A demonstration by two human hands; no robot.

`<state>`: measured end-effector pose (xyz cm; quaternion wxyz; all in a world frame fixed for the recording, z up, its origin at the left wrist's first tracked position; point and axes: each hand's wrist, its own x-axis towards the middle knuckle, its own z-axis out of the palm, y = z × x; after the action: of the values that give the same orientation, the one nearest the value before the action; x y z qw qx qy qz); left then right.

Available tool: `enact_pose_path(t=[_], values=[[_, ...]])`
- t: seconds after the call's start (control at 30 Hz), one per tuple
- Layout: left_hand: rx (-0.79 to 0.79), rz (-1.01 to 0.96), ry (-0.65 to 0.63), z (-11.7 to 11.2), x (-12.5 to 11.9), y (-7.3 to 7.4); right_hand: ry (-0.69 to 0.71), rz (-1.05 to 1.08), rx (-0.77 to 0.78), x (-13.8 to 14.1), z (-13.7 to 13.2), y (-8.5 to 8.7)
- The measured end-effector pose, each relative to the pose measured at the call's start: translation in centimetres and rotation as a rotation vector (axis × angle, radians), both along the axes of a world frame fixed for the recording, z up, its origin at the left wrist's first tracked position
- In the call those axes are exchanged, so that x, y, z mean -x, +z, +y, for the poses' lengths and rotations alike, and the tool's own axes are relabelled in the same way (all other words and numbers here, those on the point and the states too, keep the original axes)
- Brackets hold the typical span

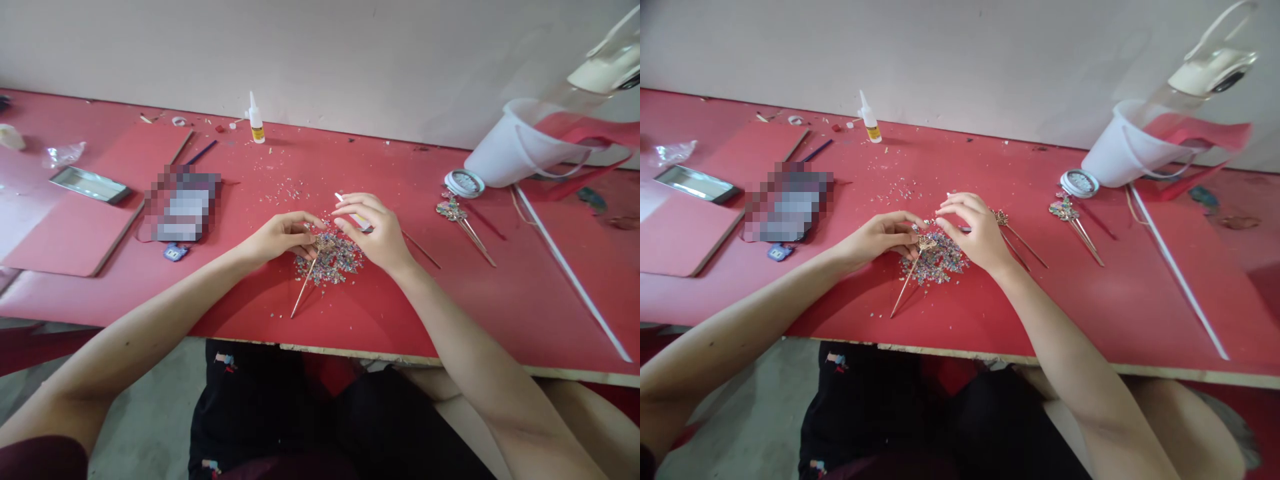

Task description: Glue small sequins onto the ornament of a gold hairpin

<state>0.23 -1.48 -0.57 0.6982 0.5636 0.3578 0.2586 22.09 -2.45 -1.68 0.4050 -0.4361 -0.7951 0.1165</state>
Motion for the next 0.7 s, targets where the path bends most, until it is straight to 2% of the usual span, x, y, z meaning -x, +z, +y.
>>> enact_pose_path(t=[0.17, 0.4, 0.7], values=[[0.024, -0.006, 0.023, -0.14, -0.08, 0.33, 0.089, 0.028, -0.050, 0.72, -0.35, 0.28], [0.031, -0.013, 0.005, -0.02, 0.01, 0.13, 0.059, 0.039, -0.049, 0.99, -0.56, -0.03], [0.119, -0.096, -0.034, -0.06, 0.29, 0.32, 0.019, -0.099, -0.253, 0.31, 0.12, -0.51]])
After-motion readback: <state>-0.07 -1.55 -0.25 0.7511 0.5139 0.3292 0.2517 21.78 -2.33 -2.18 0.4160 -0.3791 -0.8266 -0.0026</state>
